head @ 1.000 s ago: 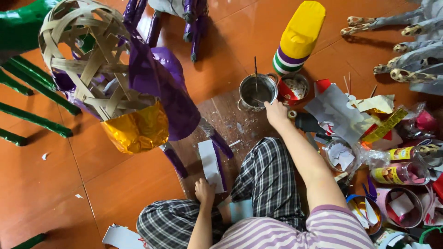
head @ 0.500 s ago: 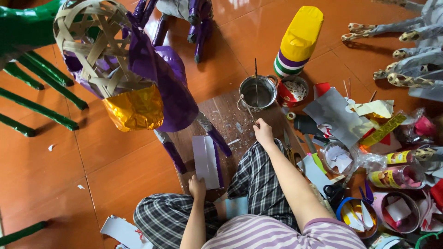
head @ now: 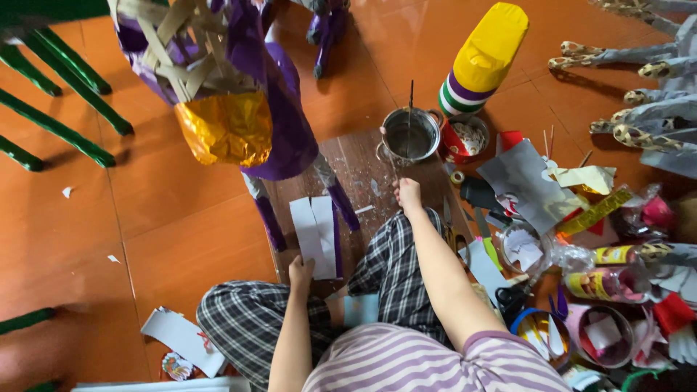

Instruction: Decorating a large animal-shaped sculpture by cutting and applying purple and white paper strips.

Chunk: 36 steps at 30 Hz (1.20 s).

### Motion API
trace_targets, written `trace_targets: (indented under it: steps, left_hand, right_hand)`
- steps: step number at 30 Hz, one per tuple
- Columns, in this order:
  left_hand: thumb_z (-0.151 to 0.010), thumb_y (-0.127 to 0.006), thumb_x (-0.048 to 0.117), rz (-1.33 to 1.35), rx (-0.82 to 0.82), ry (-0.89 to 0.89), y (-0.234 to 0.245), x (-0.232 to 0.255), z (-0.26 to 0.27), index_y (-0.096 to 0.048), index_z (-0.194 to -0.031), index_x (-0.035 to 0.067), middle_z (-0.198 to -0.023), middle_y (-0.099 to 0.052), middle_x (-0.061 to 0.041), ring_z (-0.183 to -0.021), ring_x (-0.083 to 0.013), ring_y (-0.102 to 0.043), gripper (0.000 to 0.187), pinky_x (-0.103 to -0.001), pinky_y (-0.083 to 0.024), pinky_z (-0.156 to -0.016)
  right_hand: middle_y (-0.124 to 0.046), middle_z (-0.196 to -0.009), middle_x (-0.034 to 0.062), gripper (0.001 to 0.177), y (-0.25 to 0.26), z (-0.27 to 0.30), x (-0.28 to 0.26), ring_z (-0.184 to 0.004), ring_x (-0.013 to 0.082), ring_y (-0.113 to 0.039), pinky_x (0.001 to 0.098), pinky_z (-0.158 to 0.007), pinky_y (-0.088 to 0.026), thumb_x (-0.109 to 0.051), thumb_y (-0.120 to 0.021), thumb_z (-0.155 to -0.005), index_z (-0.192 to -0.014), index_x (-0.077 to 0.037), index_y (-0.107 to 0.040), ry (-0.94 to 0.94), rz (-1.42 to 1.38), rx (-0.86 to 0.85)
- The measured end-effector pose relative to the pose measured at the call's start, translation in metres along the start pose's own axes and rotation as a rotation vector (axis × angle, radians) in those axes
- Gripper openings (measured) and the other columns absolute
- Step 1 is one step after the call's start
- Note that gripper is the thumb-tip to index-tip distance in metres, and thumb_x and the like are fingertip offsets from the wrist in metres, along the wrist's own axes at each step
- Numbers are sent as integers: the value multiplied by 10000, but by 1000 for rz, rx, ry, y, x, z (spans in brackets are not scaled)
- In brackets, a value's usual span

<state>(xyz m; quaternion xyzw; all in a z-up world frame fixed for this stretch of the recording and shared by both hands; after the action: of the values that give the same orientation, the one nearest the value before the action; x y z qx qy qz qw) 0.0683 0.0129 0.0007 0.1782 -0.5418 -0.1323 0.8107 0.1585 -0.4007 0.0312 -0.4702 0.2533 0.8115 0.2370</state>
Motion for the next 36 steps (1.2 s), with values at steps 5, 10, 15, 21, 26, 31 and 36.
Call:
trace_targets:
  steps: [5,10,15,21,26,31,36]
  left_hand:
    - [-811,-718,200,415,-146,229,1,25,5,-646,-1114,-10,-946,-678,-228,-899,-313,-642,375,-504,-520,-765]
    - [-845,-733,220,563,-216,329,-25,11,-14,-614,-1261,21,-1076,-674,-223,-1017,-346,-635,477,-543,-501,-826]
    - [-799,-658,94,638,-157,268,-46,-15,-24,-612,-1222,-16,-1021,-636,-258,-998,-389,-614,439,-575,-488,-826]
    - [-760,-641,51,639,-114,211,-27,-4,-9,-643,-1138,-12,-900,-631,-156,-851,-263,-622,383,-428,-533,-736]
    - [-811,-649,84,632,-107,271,-16,11,6,-629,-1188,-10,-971,-660,-192,-934,-269,-613,389,-464,-520,-778]
    - [-826,-647,117,613,-153,432,-42,-30,-7,-570,-1292,15,-1109,-646,-238,-1075,-362,-613,483,-570,-494,-849]
    - [-806,-719,134,709,-151,655,-70,-79,-13,-537,-1301,-51,-1180,-559,-337,-1145,-491,-541,558,-667,-409,-891]
  right_hand:
    - [-427,-560,69,294,21,115,-71,-414,137,-454,158,-283,-248,-306,-442,-1022,-1123,-90,-613,-5,-410,-378]
    - [-538,-649,97,262,58,186,-57,-489,184,-542,151,-283,-296,-262,-450,-1028,-1176,-127,-619,-31,-512,-666]
    - [-461,-504,65,352,23,282,-64,-381,66,-375,116,-301,-179,-248,-539,-974,-723,-14,-618,-151,79,-889]
    - [-705,-1123,111,421,-63,259,-36,-1023,359,-663,442,-855,-531,-121,-488,-976,-1350,-282,-596,427,861,-686]
    - [-679,-902,37,380,-117,219,-10,-781,253,-701,388,-680,-580,-200,-471,-955,-1248,-398,-611,799,1313,-466]
    - [-662,-743,111,268,-140,244,-47,-607,308,-694,412,-501,-568,-150,-502,-916,-1111,-146,-685,633,1208,-344]
    - [-626,-760,63,393,-155,220,4,-669,256,-692,390,-567,-564,-77,-495,-933,-1267,-253,-599,994,1296,-477]
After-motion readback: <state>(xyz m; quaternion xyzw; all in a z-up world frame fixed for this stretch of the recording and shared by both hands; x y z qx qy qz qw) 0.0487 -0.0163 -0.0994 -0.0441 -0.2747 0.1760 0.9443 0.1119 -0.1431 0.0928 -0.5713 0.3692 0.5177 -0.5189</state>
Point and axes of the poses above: each hand's wrist, its own z-axis away from the middle knuckle, its own y-axis out of the back of the hand, x = y × z, the point moved 6 cm from there along -z, towards the middle knuckle
